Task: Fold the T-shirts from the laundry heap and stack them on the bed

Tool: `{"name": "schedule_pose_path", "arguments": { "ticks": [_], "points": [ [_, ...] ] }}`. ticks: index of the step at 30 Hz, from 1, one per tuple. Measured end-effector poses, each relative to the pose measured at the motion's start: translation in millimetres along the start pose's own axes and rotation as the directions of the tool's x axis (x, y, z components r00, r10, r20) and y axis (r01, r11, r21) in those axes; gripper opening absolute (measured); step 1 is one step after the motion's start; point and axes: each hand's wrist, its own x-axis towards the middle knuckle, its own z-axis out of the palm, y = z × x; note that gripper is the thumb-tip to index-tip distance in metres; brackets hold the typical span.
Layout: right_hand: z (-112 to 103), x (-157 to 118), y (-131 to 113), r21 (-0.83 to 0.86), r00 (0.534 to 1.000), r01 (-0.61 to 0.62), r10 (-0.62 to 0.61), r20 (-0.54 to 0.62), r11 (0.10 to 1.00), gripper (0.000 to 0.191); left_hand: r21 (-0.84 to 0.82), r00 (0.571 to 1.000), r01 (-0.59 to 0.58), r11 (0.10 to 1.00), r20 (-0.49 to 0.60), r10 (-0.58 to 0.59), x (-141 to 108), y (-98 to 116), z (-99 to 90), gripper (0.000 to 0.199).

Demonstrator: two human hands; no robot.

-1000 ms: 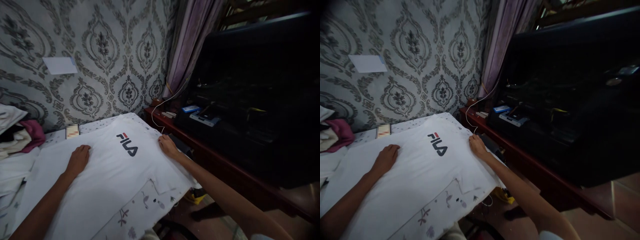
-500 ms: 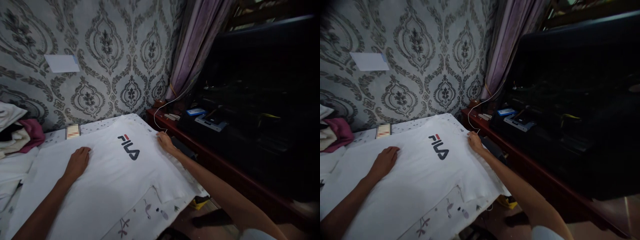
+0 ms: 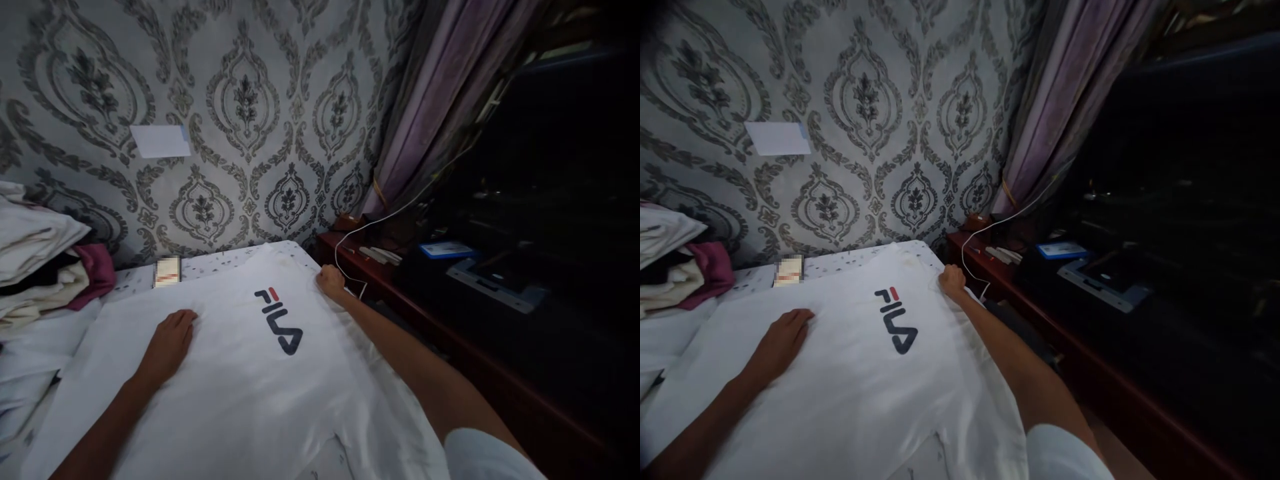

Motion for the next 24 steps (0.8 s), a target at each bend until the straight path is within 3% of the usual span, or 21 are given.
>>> {"name": "schedule_pose_path", "arguments": {
  "ticks": [3,9,16,18,20,24],
  "points": [
    [0,0,2,-0.005,1.0,0.005,-0.005,-0.002,1.0,0.031,0.016,1.0,0.001,1.0,0.006,-0.001,0,-2,2.4,0.037],
    [5,5,-19,0.003,0.998,0.06,-0.06,0.001,0.998,0.031,0.005,1.0,0.002,1.0,0.012,-0.002,1,1,0.5,0.036],
    [3,8,-18,-0.022,0.998,0.051,-0.051,-0.038,0.998,0.036,0.0,1.0,-0.009,1.0,0.008,0.009,0,0,1.4,0.037],
    [6,4,-25,-0.031,0.989,0.128,-0.13,-0.064,0.991,0.041,-0.001,1.0,-0.009,1.0,0.007,0.009,-1,0,1.7,0.038],
    [12,0,-38,-0.025,0.958,0.282,-0.283,-0.043,0.959,0.044,-0.005,1.0,-0.003,1.0,0.003,0.003,-1,0,1.9,0.038],
    [29,2,-57,0.012,0.824,0.557,-0.554,0.115,0.831,0.051,-0.009,1.0,0.007,1.0,0.002,-0.007,-1,1,2.8,0.037]
  ]
}}
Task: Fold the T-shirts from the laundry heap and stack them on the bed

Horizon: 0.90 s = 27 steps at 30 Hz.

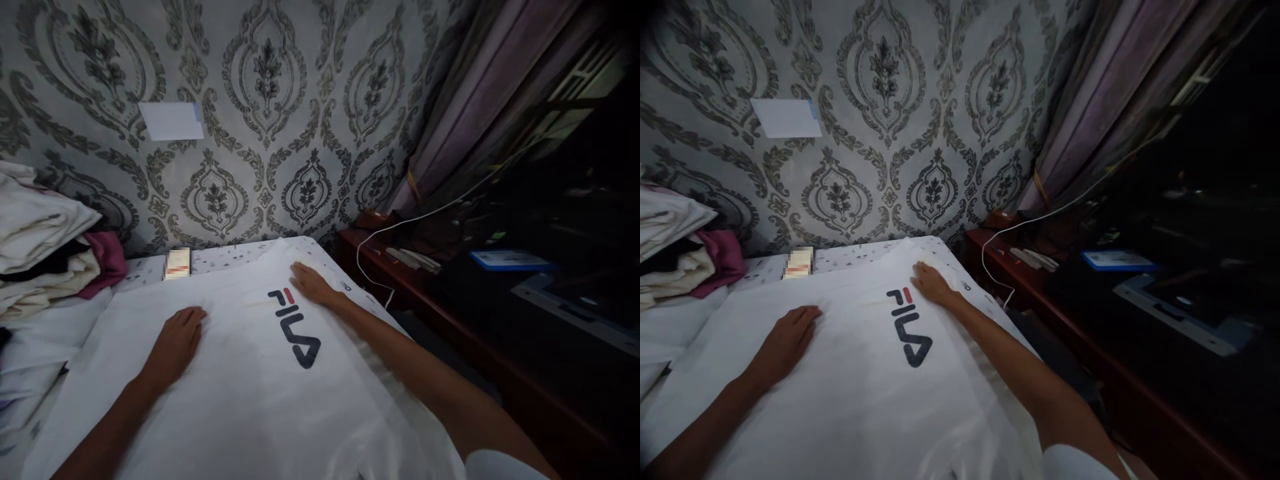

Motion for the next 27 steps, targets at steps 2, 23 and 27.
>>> {"name": "schedule_pose_path", "arguments": {
  "ticks": [2,23,27],
  "points": [
    [4,9,7,-0.016,0.998,0.009,-0.008,0.058,1.0,0.057,0.007,1.0,-0.005,1.0,-0.002,0.005,0,-1,1.2,0.037],
    [9,-153,-22,-0.04,0.995,0.087,-0.088,-0.036,0.995,0.056,0.188,0.949,0.194,0.963,0.211,-0.232,-10,-72,-37.9,0.046],
    [3,-211,-11,-0.029,0.994,0.082,-0.084,-0.068,0.996,0.054,0.25,0.916,0.3,0.921,0.195,-0.351,-8,-116,-70.5,0.043]
  ]
}}
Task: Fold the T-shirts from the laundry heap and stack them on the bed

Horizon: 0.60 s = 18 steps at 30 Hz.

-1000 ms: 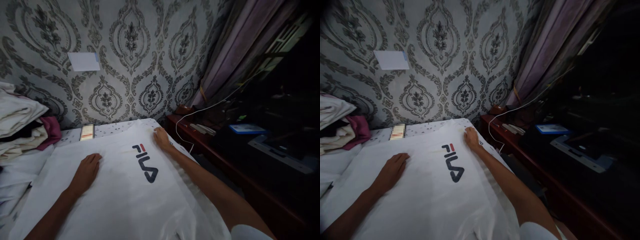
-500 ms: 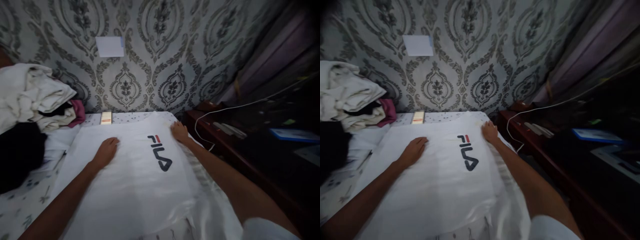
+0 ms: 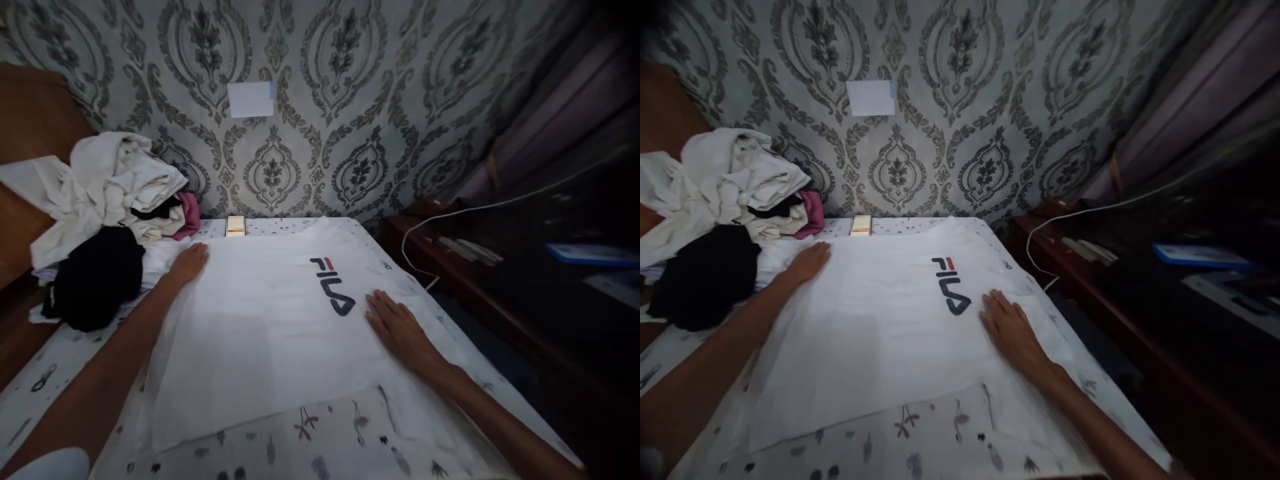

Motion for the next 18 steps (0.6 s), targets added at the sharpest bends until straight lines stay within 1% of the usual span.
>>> {"name": "schedule_pose_path", "arguments": {
  "ticks": [1,3,5,6,7,8,9,10,11,13,15,16,18],
  "points": [
    [-2,-16,-2,0.004,1.0,-0.01,0.01,0.001,1.0,0.054,0.001,1.0,0.009,1.0,0.007,-0.009,1,-4,-3.1,0.043],
    [-8,-46,-8,0.009,0.999,-0.037,0.037,0.009,0.999,0.057,-0.001,1.0,0.022,1.0,0.016,-0.022,-2,1,-3.5,0.043],
    [-13,-71,-15,0.011,0.998,-0.06,0.06,0.011,0.998,0.057,-0.015,1.0,0.012,1.0,0.022,-0.011,-14,21,2.9,0.048],
    [-16,-81,-17,0.01,0.997,-0.073,0.072,0.007,0.997,0.057,-0.031,0.999,-0.022,0.999,0.028,0.023,-25,34,7.3,0.051],
    [-17,-90,-17,0.008,0.996,-0.089,0.089,-0.001,0.996,0.056,-0.054,0.996,-0.076,0.996,0.038,0.078,-39,49,11.3,0.054],
    [-19,-98,-15,0.004,0.994,-0.108,0.108,-0.007,0.994,0.056,-0.085,0.986,-0.154,0.984,0.051,0.159,-57,64,14.3,0.057],
    [-20,-106,-13,0.0,0.991,-0.13,0.13,-0.014,0.991,0.055,-0.118,0.965,-0.245,0.962,0.065,0.254,-77,78,16.0,0.058],
    [-21,-114,-10,-0.006,0.988,-0.155,0.154,-0.025,0.988,0.055,-0.15,0.933,-0.336,0.93,0.081,0.35,-99,90,16.3,0.058],
    [-21,-122,-6,-0.011,0.983,-0.178,0.177,-0.039,0.984,0.055,-0.175,0.897,-0.414,0.893,0.088,0.433,-121,100,15.4,0.058],
    [-22,-138,-1,-0.015,0.973,-0.22,0.219,-0.079,0.975,0.054,-0.207,0.819,-0.544,0.813,0.082,0.568,-160,113,10.8,0.056],
    [-25,-153,-1,-0.012,0.954,-0.272,0.268,-0.131,0.962,0.055,-0.233,0.746,-0.632,0.739,0.078,0.662,-188,117,4.3,0.053],
    [-27,-160,-3,-0.015,0.939,-0.31,0.304,-0.157,0.95,0.056,-0.244,0.713,-0.664,0.707,0.077,0.697,-197,117,1.0,0.052],
    [-31,-170,-10,-0.042,0.892,-0.421,0.405,-0.202,0.906,0.057,-0.265,0.66,-0.709,0.653,0.077,0.748,-209,116,-4.4,0.053]
  ]
}}
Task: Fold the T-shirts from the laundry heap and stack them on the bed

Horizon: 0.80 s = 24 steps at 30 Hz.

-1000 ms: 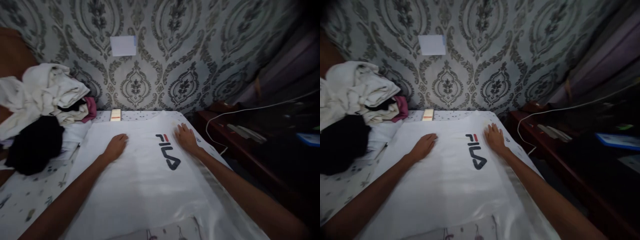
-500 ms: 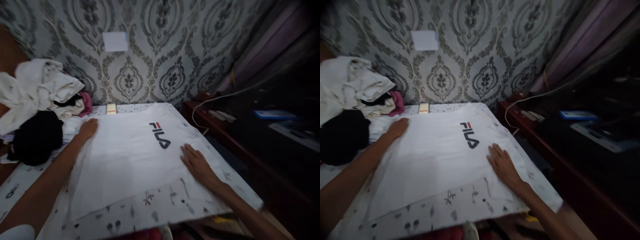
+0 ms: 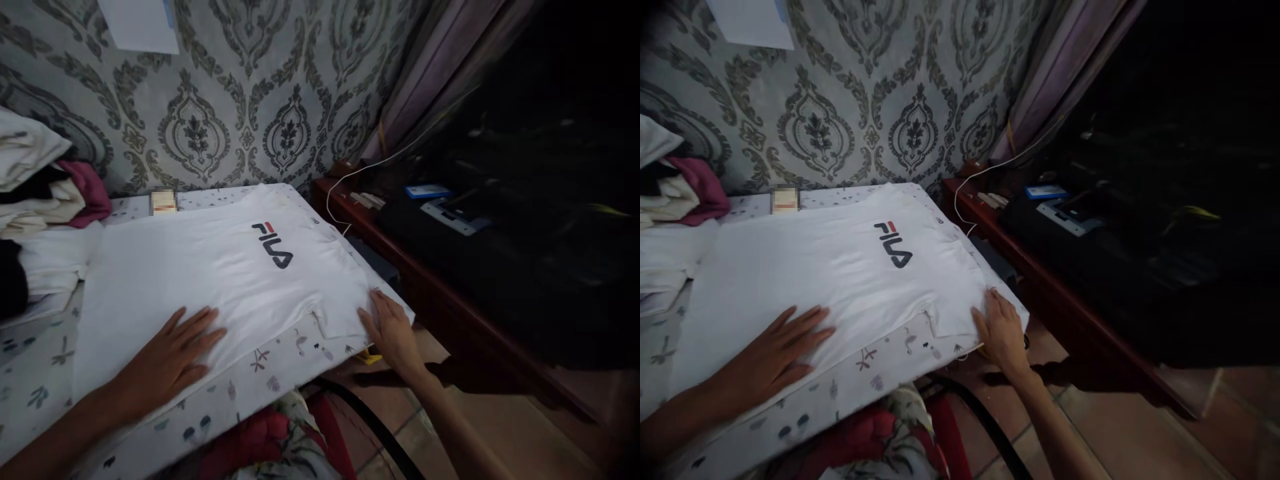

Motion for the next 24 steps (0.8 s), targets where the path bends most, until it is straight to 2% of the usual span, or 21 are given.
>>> {"name": "schedule_pose_path", "arguments": {
  "ticks": [2,4,9,12,15,18,20,22,24],
  "points": [
    [-6,-6,-3,-0.058,0.993,-0.12,0.119,-0.015,0.991,0.057,-0.024,0.998,-0.061,0.998,0.009,0.061,-5,4,-1.8,0.055],
    [-11,-7,-5,-0.063,0.983,-0.181,0.182,0.011,0.981,0.05,-0.049,0.994,-0.108,0.993,0.011,0.108,-6,6,-2.5,0.058],
    [-24,2,5,0.168,0.952,-0.294,0.274,0.134,0.941,0.036,-0.034,0.985,-0.173,0.984,0.023,0.174,-7,11,-6.5,0.06],
    [-31,3,20,0.311,0.936,-0.332,0.271,0.225,0.891,0.032,-0.028,0.983,-0.181,0.983,0.03,0.182,-10,12,-12.8,0.058],
    [-32,2,36,0.252,0.939,-0.315,0.261,0.225,0.915,0.025,-0.047,0.981,-0.185,0.982,0.045,0.187,-10,9,-18.1,0.057],
    [-26,11,38,0.124,0.973,-0.23,0.229,0.023,0.965,0.029,-0.066,0.989,-0.14,0.988,0.038,0.142,7,5,-16.9,0.054],
    [-20,27,22,0.116,0.99,-0.094,0.105,-0.094,0.989,0.034,-0.057,0.998,-0.068,0.996,0.013,0.069,28,3,-11.7,0.054],
    [-13,46,-9,0.173,0.992,0.092,-0.076,-0.099,0.981,0.038,-0.046,1.0,-0.026,0.999,-0.006,0.026,52,5,-4.4,0.058],
    [-3,62,-50,0.251,0.957,0.287,-0.285,-0.043,0.924,0.043,-0.049,0.998,-0.07,0.996,-0.014,0.069,73,13,3.4,0.063]
  ]
}}
